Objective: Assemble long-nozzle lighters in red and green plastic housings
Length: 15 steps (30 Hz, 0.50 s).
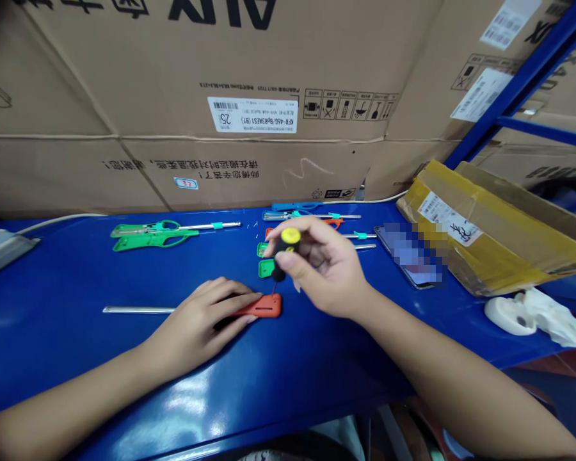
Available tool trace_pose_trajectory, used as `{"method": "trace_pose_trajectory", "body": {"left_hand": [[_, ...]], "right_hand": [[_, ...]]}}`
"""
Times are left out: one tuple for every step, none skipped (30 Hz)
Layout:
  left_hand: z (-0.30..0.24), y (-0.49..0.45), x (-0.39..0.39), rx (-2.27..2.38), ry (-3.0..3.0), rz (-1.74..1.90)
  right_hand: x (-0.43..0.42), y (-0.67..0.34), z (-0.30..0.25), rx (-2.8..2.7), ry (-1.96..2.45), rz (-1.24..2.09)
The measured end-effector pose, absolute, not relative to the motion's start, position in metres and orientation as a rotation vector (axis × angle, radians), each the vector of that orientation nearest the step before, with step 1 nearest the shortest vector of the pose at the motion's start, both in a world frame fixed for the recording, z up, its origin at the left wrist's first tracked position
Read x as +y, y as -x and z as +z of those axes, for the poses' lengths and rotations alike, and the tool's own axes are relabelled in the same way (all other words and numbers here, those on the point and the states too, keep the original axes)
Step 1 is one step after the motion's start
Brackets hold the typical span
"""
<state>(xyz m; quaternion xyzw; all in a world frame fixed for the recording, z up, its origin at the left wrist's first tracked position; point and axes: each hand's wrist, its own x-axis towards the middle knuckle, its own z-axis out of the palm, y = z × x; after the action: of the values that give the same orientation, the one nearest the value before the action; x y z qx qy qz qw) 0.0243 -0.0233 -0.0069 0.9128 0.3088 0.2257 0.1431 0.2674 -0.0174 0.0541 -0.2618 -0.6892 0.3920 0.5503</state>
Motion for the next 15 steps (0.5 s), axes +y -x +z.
{"method": "trace_pose_trajectory", "body": {"left_hand": [[-0.007, -0.025, -0.023, 0.890, -2.631, 0.647], [-0.007, -0.025, -0.023, 0.889, -2.629, 0.646], [-0.007, -0.025, -0.023, 0.888, -2.628, 0.646], [-0.007, -0.025, -0.023, 0.885, -2.628, 0.645], [-0.007, -0.025, -0.023, 0.881, -2.630, 0.643], [-0.007, -0.024, -0.022, 0.878, -2.633, 0.641], [-0.006, -0.023, -0.021, 0.879, -2.638, 0.642], [-0.006, -0.022, -0.020, 0.879, -2.644, 0.641], [-0.005, -0.020, -0.018, 0.881, -2.651, 0.638], [-0.004, -0.018, -0.015, 0.885, -2.658, 0.632], [-0.002, -0.015, -0.012, 0.886, -2.666, 0.618], [0.001, -0.013, -0.009, 0.886, -2.677, 0.592], [0.004, -0.010, -0.006, 0.886, -2.691, 0.558], [0.008, -0.006, -0.002, 0.884, -2.714, 0.521], [0.013, -0.002, 0.002, 0.879, -2.743, 0.469]], "right_hand": [[-0.015, -0.269, 0.055, -1.566, 0.624, 0.888], [-0.012, -0.272, 0.057, -1.498, 0.634, 0.845], [-0.008, -0.275, 0.059, -1.439, 0.653, 0.801], [-0.005, -0.278, 0.061, -1.400, 0.681, 0.760], [-0.001, -0.281, 0.062, -1.391, 0.726, 0.728], [0.003, -0.284, 0.062, -1.424, 0.779, 0.696], [0.006, -0.287, 0.062, -1.503, 0.839, 0.679], [0.009, -0.289, 0.061, -1.620, 0.916, 0.666], [0.012, -0.290, 0.058, -1.763, 0.982, 0.646], [0.014, -0.291, 0.055, -1.905, 1.027, 0.618], [0.015, -0.290, 0.051, -2.035, 1.061, 0.588], [0.016, -0.289, 0.047, -2.151, 1.071, 0.557], [0.015, -0.288, 0.043, -2.250, 1.079, 0.532], [0.014, -0.287, 0.040, -2.343, 1.088, 0.507], [0.012, -0.285, 0.038, -2.428, 1.098, 0.482]]}}
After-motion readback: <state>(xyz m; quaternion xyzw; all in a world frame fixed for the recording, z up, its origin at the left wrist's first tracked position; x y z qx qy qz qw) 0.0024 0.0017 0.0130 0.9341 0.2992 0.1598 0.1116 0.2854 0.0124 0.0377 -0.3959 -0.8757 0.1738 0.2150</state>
